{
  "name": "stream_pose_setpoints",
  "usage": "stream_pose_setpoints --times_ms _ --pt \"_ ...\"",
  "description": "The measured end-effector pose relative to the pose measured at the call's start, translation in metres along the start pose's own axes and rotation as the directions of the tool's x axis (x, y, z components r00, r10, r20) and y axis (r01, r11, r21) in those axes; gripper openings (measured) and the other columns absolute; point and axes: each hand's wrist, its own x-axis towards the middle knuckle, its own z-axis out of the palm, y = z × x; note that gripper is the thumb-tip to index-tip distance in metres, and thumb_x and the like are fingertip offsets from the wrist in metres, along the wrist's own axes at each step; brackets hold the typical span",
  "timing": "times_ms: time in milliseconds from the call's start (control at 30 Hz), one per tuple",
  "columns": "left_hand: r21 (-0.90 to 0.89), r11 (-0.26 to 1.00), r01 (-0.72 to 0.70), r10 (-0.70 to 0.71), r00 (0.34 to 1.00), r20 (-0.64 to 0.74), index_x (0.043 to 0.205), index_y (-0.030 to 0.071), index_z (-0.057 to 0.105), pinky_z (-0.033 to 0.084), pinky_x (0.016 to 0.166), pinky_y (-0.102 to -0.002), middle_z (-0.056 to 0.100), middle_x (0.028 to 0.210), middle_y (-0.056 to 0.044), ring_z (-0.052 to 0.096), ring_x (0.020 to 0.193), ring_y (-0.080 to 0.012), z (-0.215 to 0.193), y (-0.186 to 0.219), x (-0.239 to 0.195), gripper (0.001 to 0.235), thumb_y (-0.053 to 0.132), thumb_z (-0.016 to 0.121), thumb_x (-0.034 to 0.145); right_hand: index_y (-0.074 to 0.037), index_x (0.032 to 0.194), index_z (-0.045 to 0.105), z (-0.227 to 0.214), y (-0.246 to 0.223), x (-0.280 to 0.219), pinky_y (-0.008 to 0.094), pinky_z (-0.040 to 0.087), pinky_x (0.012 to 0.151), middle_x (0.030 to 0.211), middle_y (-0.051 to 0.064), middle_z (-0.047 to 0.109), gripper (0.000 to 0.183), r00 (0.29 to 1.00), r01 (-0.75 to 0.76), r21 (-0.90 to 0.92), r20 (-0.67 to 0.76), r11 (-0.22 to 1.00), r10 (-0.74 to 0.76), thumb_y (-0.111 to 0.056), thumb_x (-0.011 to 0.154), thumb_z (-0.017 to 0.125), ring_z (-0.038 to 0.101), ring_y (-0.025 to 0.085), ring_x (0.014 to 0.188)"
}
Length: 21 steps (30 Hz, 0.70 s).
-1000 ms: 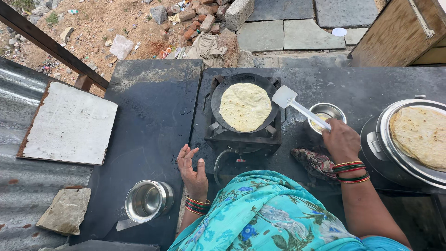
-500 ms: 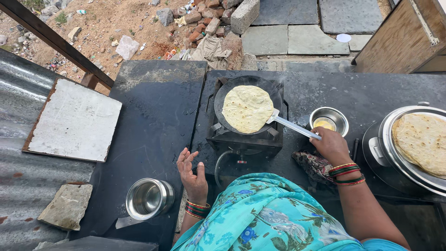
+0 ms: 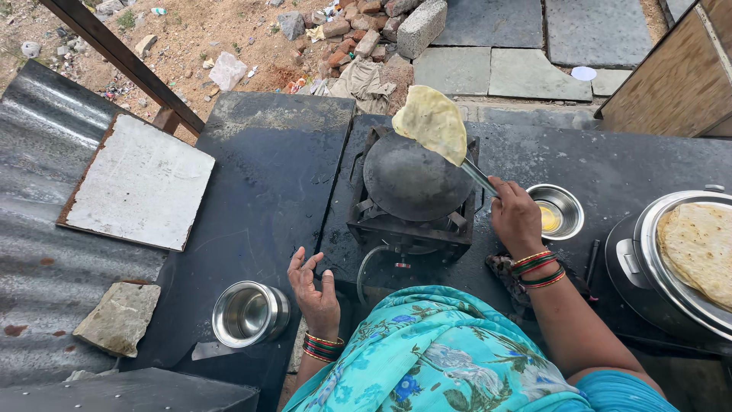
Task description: The person cooks flatbread by placing dough onto a hot griddle, flipping it with a spatula, and moving it to a metal container once finished.
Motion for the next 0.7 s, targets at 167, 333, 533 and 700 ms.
stream_pose_setpoints --times_ms 167,333,533,700 --pt "0.052 0.998 -0.043 0.044 0.999 -0.011 0.121 0.007 0.069 0.04 0.113 -0.053 0.045 0.155 -0.016 0.042 0.143 -0.0336 0.002 0.005 0.002 0.033 0.01 0.065 0.088 -0.008 0.126 0.068 0.01 0.01 -0.008 0.044 0.055 0.077 0.107 0.014 0.07 0.038 0.999 -0.034 -0.007 0.039 0.999 0.034 -0.001 0.09 0.063 0.069 0.034 0.088" --pt "0.031 0.999 -0.037 0.037 0.999 0.012 0.12 0.007 0.069 0.04 0.113 -0.052 0.044 0.155 -0.016 0.042 0.143 -0.0333 0.007 0.014 0.001 0.032 0.007 0.067 0.087 -0.004 0.126 0.066 0.008 0.032 -0.021 0.045 0.055 0.079 0.11 0.017 0.071 0.038 0.981 -0.182 0.051 -0.059 0.982 0.185 -0.005 0.088 0.065 0.069 0.036 0.09" --pt "-0.001 0.999 -0.037 0.037 0.999 0.031 0.12 0.008 0.068 0.042 0.111 -0.052 0.043 0.155 -0.015 0.042 0.142 -0.0329 0.017 0.015 0.002 0.033 0.006 0.067 0.088 -0.01 0.125 0.069 -0.031 0.054 -0.032 0.05 0.055 0.083 0.114 0.015 0.073 0.036 0.946 -0.292 -0.285 0.056 0.913 0.32 -0.015 0.09 0.064 0.07 0.038 0.096" --pt "0.01 0.998 -0.059 0.059 0.997 0.045 0.122 0.008 0.067 0.042 0.111 -0.052 0.042 0.155 -0.016 0.04 0.144 -0.0339 0.025 0.018 0.001 0.034 0.007 0.067 0.088 -0.011 0.121 0.072 -0.053 0.054 -0.041 0.05 0.055 0.082 0.112 0.013 0.073 0.034 0.919 -0.329 -0.366 0.087 0.87 0.384 -0.019 0.089 0.066 0.071 0.038 0.096"
